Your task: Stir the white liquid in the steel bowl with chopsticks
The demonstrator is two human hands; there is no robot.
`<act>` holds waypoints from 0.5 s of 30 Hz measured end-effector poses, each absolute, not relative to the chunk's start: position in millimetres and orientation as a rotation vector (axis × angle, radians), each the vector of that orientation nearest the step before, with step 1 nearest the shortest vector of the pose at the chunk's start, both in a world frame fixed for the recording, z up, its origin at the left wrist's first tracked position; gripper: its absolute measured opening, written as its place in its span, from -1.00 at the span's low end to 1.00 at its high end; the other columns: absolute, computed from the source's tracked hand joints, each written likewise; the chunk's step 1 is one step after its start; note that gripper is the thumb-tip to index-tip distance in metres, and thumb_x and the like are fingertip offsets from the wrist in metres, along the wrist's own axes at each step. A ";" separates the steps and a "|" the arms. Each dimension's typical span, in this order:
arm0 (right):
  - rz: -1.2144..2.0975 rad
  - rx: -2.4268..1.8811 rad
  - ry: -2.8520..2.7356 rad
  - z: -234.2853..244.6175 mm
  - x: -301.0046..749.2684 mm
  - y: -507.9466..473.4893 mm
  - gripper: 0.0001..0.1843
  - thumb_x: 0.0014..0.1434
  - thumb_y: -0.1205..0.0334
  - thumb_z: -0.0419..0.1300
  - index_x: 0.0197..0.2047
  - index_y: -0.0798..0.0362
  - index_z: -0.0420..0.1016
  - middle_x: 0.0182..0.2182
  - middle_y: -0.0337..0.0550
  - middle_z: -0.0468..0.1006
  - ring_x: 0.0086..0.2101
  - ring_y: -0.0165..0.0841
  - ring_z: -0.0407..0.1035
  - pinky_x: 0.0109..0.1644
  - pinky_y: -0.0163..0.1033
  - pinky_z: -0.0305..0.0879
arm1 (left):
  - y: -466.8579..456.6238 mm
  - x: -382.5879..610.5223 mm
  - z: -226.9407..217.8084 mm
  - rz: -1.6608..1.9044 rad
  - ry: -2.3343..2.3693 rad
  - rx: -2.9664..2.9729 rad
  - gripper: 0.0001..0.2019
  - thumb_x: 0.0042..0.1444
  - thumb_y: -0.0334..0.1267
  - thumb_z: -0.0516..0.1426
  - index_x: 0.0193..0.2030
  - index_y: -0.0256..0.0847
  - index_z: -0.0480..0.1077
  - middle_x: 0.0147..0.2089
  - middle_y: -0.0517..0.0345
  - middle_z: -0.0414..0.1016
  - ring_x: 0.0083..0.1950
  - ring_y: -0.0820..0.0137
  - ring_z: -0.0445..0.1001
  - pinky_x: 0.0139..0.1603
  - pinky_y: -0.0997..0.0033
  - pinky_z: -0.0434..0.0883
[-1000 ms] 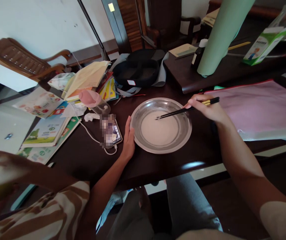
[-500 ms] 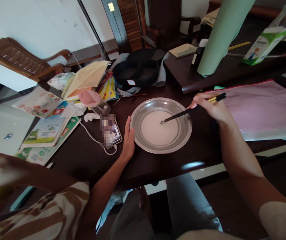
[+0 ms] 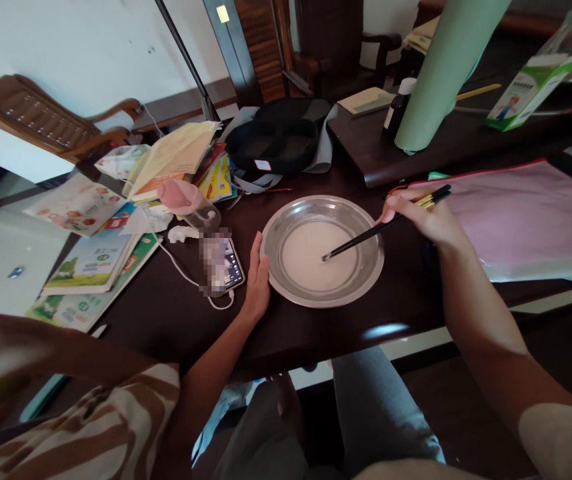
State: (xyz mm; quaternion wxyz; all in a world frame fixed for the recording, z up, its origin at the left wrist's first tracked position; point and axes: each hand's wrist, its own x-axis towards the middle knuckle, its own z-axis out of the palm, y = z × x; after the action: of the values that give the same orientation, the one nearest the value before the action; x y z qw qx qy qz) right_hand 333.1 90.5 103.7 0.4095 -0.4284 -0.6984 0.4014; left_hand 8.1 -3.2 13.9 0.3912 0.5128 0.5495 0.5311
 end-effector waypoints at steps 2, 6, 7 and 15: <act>1.073 -1.031 -1.869 103.5 329.8 89.3 -0.66 0.22 -0.04 0.25 -0.47 -0.03 0.63 -0.42 -0.18 0.69 -0.32 -0.29 0.54 -0.14 -0.20 0.35 | -3.3 8.0 13.9 1.349 1.389 1.289 -0.40 0.34 0.13 -0.01 0.47 0.13 0.06 0.58 0.22 0.00 0.58 0.24 0.02 0.58 0.09 -0.06; 1.039 -1.055 -1.858 101.7 328.8 91.1 -0.70 0.22 -0.04 0.26 -0.41 -0.03 0.64 -0.35 -0.18 0.71 -0.27 -0.29 0.54 -0.14 -0.20 0.35 | -2.7 8.4 12.7 1.356 1.373 1.285 -0.40 0.34 0.14 -0.02 0.48 0.15 0.05 0.58 0.22 0.00 0.57 0.24 0.04 0.57 0.07 -0.04; 1.002 -1.084 -1.799 101.4 331.0 92.3 -0.69 0.22 -0.04 0.26 -0.43 -0.03 0.63 -0.38 -0.19 0.70 -0.30 -0.29 0.53 -0.14 -0.20 0.35 | -2.4 8.7 12.4 1.356 1.372 1.290 -0.40 0.34 0.14 -0.02 0.48 0.16 0.04 0.58 0.22 0.00 0.57 0.24 0.04 0.57 0.07 -0.03; 1.117 -1.019 -1.880 104.7 329.2 89.0 -0.65 0.20 -0.06 0.26 -0.48 -0.03 0.64 -0.43 -0.17 0.68 -0.32 -0.28 0.55 -0.14 -0.19 0.38 | -2.4 9.6 13.4 1.356 1.375 1.296 -0.39 0.34 0.16 -0.03 0.48 0.15 0.04 0.58 0.21 0.01 0.57 0.22 0.03 0.57 0.06 -0.02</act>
State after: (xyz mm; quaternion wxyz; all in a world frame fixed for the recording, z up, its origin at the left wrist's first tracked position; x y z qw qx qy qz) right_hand 329.2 89.0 104.7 0.3568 -0.3945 -0.7280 0.4326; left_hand 9.6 -2.4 13.4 0.3965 0.5116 0.5428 0.5352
